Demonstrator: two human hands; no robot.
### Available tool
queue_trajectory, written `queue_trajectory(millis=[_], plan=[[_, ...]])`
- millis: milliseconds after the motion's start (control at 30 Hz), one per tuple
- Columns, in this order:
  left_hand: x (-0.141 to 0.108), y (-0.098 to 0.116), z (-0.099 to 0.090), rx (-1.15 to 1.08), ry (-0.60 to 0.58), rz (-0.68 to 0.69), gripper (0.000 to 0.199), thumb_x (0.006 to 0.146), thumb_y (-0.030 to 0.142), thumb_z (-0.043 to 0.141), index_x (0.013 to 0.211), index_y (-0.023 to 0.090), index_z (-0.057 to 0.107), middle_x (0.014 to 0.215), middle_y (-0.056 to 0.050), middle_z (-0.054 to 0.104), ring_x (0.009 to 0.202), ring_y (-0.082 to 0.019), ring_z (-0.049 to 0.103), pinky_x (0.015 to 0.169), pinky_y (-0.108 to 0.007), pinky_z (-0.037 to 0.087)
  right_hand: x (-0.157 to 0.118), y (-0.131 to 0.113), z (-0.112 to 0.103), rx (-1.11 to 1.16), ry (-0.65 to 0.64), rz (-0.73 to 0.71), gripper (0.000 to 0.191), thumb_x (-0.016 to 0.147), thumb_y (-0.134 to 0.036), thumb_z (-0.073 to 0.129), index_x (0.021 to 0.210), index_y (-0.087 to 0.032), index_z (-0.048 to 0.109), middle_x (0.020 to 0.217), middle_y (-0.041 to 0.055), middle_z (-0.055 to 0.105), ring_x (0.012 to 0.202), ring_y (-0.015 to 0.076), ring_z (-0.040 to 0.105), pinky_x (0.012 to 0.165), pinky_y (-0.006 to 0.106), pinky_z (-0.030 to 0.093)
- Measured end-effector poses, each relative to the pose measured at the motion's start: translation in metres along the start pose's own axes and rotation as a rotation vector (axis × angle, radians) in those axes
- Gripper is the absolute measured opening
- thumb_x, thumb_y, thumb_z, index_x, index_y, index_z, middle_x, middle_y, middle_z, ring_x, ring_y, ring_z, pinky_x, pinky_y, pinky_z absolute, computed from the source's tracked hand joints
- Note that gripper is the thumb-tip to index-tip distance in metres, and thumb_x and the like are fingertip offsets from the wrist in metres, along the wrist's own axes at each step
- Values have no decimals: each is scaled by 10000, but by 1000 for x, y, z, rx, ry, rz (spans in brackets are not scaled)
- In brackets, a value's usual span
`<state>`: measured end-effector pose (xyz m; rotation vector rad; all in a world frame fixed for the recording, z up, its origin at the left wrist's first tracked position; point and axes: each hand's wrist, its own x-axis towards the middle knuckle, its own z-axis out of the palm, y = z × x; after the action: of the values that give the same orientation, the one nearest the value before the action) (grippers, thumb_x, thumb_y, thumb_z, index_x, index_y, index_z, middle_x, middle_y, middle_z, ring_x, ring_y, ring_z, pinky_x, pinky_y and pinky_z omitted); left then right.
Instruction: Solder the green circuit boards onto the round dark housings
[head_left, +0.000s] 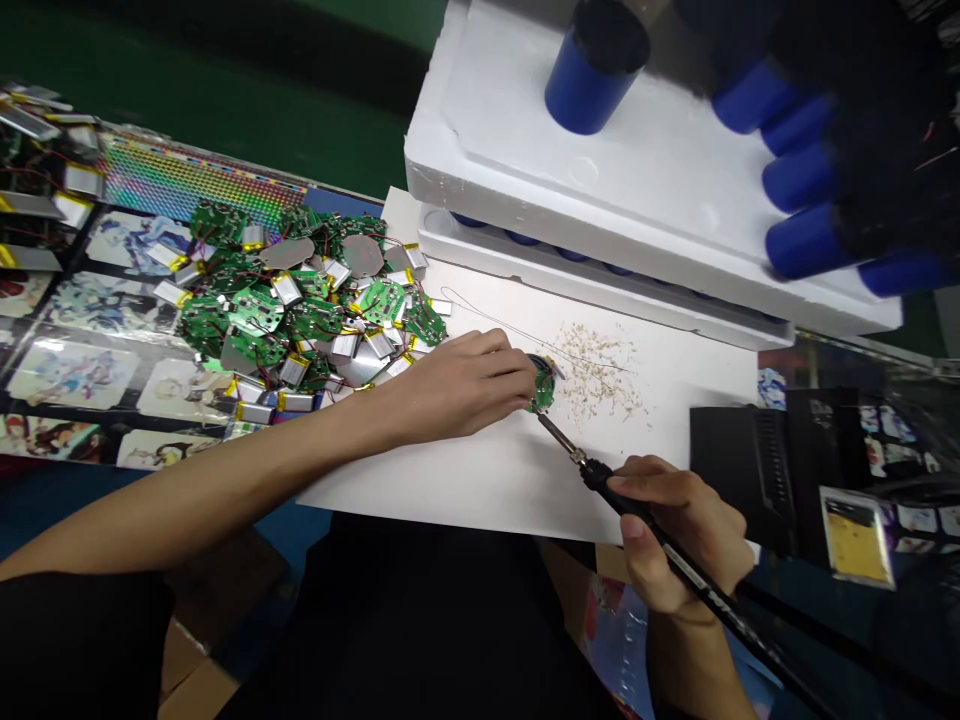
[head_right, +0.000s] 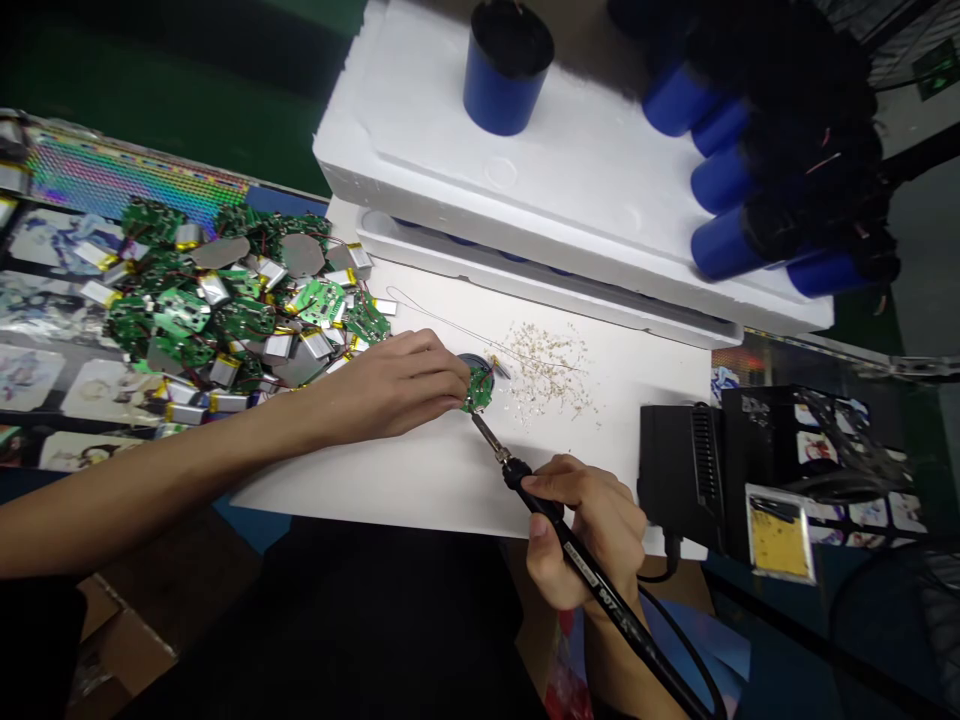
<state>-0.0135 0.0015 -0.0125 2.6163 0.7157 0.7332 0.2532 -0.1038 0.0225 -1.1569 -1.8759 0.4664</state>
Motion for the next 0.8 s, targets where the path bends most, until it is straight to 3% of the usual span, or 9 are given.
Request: queue_trajectory(millis=[667, 800], plan=[[0, -1, -1, 42, -7, 23, 233, 1137, 251, 504, 1076, 177, 717, 1176, -72, 766, 1007, -215, 602, 901, -346, 486, 1, -1, -3, -29, 7, 12, 102, 912, -265, 669, 959, -204, 737, 749, 17, 735, 673, 203, 752, 582, 312, 587], [0, -1, -1, 28, -13, 14, 224, 1134, 251, 512, 1070, 189, 718, 1167, -68, 765, 1012, -212, 611, 909, -343, 483, -9, 4, -7, 32, 119, -5, 145, 891, -260, 714, 1007, -198, 775, 778, 31, 747, 687, 209, 748, 571, 321, 580]])
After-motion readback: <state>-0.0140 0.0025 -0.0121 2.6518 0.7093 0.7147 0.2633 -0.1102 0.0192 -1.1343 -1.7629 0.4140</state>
